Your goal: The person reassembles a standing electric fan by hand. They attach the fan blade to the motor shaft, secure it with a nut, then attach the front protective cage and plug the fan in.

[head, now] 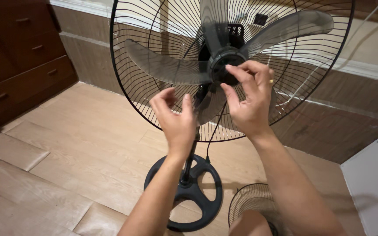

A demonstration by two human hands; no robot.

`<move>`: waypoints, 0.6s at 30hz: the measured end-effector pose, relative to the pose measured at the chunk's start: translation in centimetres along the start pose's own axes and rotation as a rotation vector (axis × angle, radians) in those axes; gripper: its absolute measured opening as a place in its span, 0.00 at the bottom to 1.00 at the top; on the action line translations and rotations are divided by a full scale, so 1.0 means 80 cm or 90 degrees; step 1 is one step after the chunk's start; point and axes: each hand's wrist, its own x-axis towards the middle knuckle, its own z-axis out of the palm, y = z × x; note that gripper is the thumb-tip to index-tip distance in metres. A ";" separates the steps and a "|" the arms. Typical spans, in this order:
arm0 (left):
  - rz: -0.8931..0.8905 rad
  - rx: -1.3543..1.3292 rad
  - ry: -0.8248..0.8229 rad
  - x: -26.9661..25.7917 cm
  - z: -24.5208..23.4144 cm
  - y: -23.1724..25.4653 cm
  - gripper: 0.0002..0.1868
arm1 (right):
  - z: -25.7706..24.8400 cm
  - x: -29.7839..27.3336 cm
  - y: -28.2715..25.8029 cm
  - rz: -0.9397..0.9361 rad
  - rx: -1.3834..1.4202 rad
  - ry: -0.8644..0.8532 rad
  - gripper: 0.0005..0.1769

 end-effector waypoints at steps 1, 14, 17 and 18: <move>-0.004 0.014 0.011 0.005 -0.004 -0.003 0.18 | -0.001 0.000 0.000 -0.002 -0.010 -0.011 0.31; 0.099 0.165 0.177 0.079 -0.072 -0.035 0.18 | 0.000 -0.001 0.002 -0.012 0.016 0.020 0.31; -0.010 0.190 0.118 0.079 -0.063 -0.028 0.21 | 0.000 -0.001 0.000 -0.021 0.035 0.031 0.33; -0.002 0.195 0.121 0.082 -0.062 -0.027 0.21 | 0.001 -0.002 0.000 -0.027 0.041 0.037 0.33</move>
